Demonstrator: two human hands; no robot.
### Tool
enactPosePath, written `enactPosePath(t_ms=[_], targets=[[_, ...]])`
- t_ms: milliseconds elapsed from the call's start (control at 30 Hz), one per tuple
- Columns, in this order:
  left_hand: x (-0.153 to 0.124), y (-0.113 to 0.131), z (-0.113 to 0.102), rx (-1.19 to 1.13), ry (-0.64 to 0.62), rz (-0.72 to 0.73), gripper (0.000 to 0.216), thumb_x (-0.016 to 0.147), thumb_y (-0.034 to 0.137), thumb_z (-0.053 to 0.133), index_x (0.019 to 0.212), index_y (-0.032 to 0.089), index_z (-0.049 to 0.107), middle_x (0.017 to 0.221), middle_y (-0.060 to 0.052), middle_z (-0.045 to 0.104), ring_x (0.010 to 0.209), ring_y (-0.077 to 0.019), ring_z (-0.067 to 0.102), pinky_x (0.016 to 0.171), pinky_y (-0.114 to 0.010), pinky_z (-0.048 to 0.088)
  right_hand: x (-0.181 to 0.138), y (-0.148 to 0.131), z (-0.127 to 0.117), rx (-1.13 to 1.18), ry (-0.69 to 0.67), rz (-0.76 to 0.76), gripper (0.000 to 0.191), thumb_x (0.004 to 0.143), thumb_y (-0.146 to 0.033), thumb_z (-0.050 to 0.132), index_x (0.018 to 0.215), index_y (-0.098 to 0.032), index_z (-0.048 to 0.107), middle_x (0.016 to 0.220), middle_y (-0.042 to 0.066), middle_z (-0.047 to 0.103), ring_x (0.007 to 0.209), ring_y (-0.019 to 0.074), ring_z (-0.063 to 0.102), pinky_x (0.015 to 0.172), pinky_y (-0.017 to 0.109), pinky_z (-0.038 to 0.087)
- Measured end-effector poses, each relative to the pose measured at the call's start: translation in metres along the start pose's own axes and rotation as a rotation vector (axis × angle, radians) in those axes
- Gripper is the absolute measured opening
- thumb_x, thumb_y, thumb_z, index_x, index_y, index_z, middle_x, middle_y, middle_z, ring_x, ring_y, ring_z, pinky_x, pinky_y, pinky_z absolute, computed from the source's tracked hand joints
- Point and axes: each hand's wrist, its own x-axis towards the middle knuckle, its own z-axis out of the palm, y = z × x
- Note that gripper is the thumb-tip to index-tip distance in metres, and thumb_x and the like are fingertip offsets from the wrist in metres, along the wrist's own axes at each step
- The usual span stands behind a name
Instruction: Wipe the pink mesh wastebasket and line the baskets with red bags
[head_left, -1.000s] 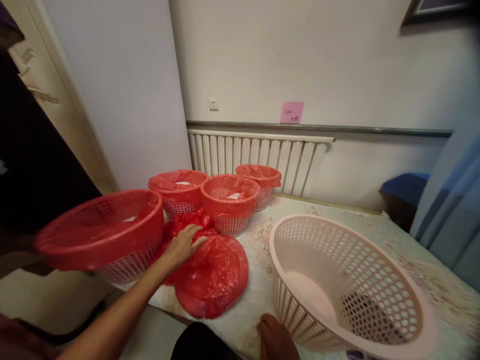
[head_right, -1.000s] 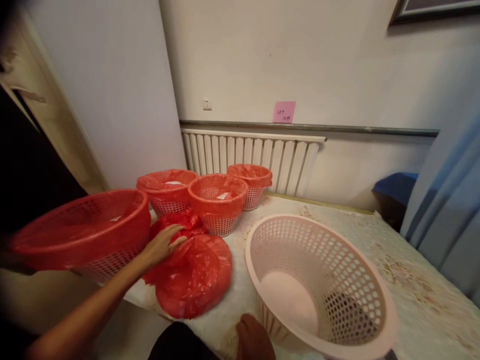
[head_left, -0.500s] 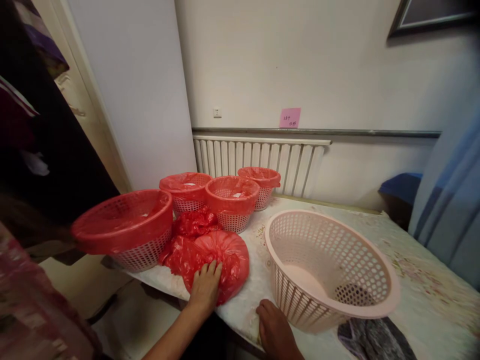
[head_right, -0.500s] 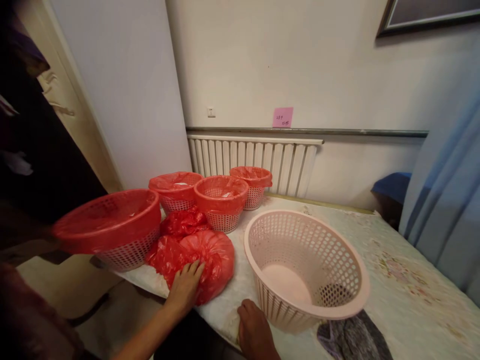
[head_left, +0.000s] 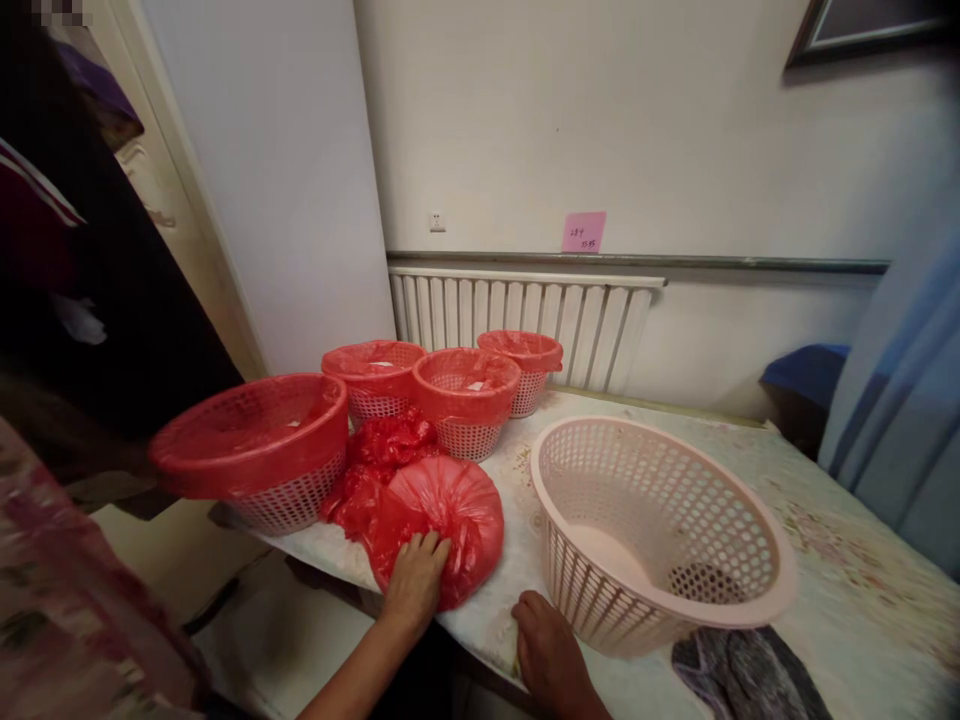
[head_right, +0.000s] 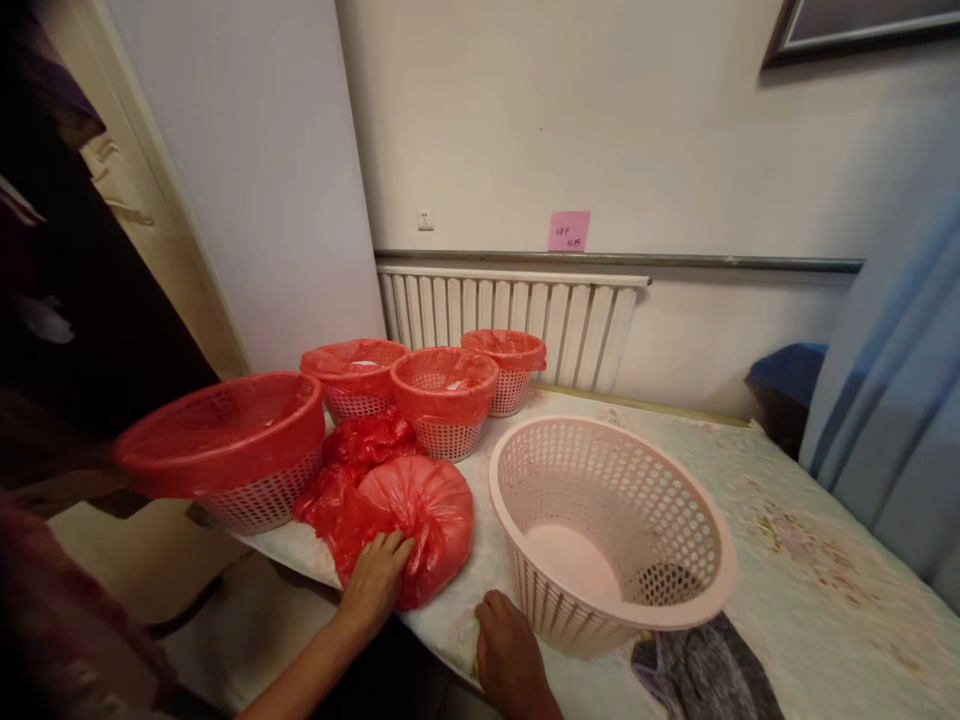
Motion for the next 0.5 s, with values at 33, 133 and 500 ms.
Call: enactPosePath(t_ms=[33, 133, 500], targets=[[-0.002, 0.001, -0.001, -0.017, 0.005, 0.003, 0.041, 0.091, 0.008, 0.038, 0.123, 0.019, 0.061, 0.126, -0.012, 0.061, 0.113, -0.0274, 0.054, 0.098, -0.045, 0.041, 0.0, 0.0, -0.001, 0.001, 0.006, -0.002, 0.027, 0.075, 0.002, 0.041, 0.084, -0.02, 0.055, 0.09, 0.004, 0.056, 0.086, 0.0192, 0.054, 0.078, 0.032, 0.046], [-0.009, 0.005, -0.006, -0.064, 0.018, 0.017, 0.041, 0.089, 0.006, 0.037, 0.117, 0.019, 0.064, 0.121, -0.011, 0.063, 0.111, -0.0258, 0.055, 0.096, -0.042, 0.043, -0.001, 0.001, 0.0, 0.038, 0.04, 0.008, 0.029, 0.074, 0.001, 0.041, 0.087, -0.02, 0.057, 0.089, 0.004, 0.058, 0.086, 0.0195, 0.056, 0.078, 0.033, 0.047], [-0.055, 0.013, -0.038, -0.687, 0.372, 0.072, 0.049, 0.069, 0.005, 0.038, 0.103, 0.018, 0.071, 0.104, -0.01, 0.07, 0.098, -0.024, 0.064, 0.091, -0.042, 0.052, 0.011, -0.054, -0.017, 0.169, 0.29, 0.081, 0.068, 0.082, -0.025, 0.062, 0.144, -0.021, 0.036, 0.14, 0.014, 0.051, 0.125, 0.0311, 0.052, 0.1, 0.047, 0.047]])
